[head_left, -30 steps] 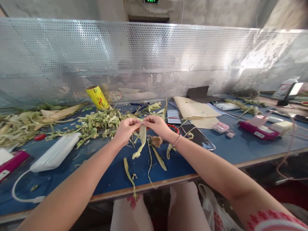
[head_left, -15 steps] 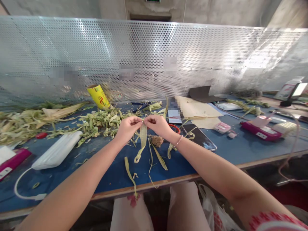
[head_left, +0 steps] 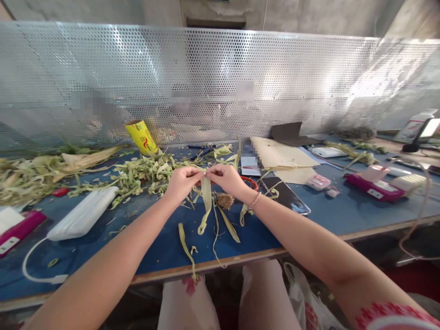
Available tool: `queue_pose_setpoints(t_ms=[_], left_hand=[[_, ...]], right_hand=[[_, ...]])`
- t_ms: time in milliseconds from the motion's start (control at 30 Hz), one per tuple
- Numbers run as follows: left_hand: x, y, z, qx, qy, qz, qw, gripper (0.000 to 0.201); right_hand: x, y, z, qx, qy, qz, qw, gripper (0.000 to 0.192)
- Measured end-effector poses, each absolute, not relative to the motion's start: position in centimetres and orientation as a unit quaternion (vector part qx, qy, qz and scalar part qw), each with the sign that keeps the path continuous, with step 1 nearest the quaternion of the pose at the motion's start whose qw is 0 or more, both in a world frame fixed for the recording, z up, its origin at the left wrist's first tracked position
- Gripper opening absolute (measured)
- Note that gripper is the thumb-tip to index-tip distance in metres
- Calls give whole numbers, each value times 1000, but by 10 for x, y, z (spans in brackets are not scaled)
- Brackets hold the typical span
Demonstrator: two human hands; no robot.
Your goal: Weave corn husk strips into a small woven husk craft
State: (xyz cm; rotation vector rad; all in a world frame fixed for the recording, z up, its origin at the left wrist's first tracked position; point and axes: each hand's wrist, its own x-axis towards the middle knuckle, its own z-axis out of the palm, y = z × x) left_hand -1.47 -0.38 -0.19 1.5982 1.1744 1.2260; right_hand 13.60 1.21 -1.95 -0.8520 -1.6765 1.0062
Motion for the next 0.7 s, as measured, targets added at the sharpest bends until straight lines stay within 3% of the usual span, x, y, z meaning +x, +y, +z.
queue_pose_setpoints(t_ms=[167, 300, 567, 700], left_hand=[[-14, -6, 1, 645, 471, 491, 347, 17], [-13, -8, 2, 645, 472, 504, 327, 11], [-12, -5, 0, 582, 439, 507, 459, 16], [-14, -3, 0, 588, 451, 505, 442, 18]], right_hand=[[133, 12, -20, -338, -665, 455, 487, 9], [133, 12, -20, -338, -695, 423, 472, 15], [137, 13, -19, -344, -730, 357, 471, 15], [137, 14, -21, -341, -732, 346, 477, 15]])
